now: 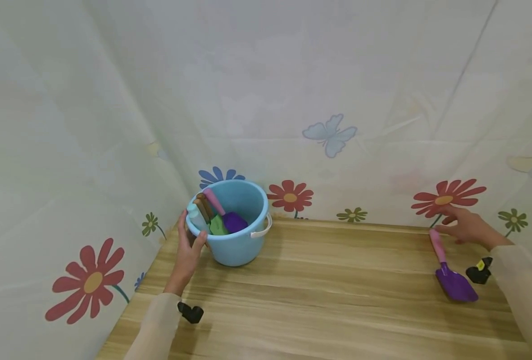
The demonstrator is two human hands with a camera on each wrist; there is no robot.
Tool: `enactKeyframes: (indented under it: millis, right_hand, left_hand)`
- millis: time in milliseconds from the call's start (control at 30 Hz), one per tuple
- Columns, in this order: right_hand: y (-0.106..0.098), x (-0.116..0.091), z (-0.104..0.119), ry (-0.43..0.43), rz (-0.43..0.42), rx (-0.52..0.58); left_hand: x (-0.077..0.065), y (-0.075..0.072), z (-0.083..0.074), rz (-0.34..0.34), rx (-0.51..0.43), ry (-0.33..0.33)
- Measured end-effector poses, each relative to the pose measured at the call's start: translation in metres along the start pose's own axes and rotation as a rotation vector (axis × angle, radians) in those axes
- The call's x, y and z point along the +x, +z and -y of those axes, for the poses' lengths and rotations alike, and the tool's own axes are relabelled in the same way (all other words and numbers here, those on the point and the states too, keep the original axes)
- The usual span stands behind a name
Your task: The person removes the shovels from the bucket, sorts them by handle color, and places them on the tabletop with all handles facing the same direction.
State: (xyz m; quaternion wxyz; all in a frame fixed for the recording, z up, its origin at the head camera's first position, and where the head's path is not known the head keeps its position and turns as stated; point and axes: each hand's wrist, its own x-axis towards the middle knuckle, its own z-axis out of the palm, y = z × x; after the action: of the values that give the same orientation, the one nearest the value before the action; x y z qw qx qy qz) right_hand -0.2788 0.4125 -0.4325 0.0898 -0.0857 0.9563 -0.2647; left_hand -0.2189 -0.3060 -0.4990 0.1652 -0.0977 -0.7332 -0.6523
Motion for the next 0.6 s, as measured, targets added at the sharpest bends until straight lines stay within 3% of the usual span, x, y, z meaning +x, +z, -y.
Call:
enactKeyframes:
  millis: [300, 600]
  right_hand:
    - [0.001, 0.002, 0.01, -0.047, -0.034, -0.059]
    - [0.004, 0.002, 0.023, -0.154, -0.082, -0.107]
  left_hand:
    - [-0.001, -0.001, 0.001, -0.011, 0.025, 0.001]
    - [-0.002, -0.001, 0.0, 0.016, 0.012, 0.003]
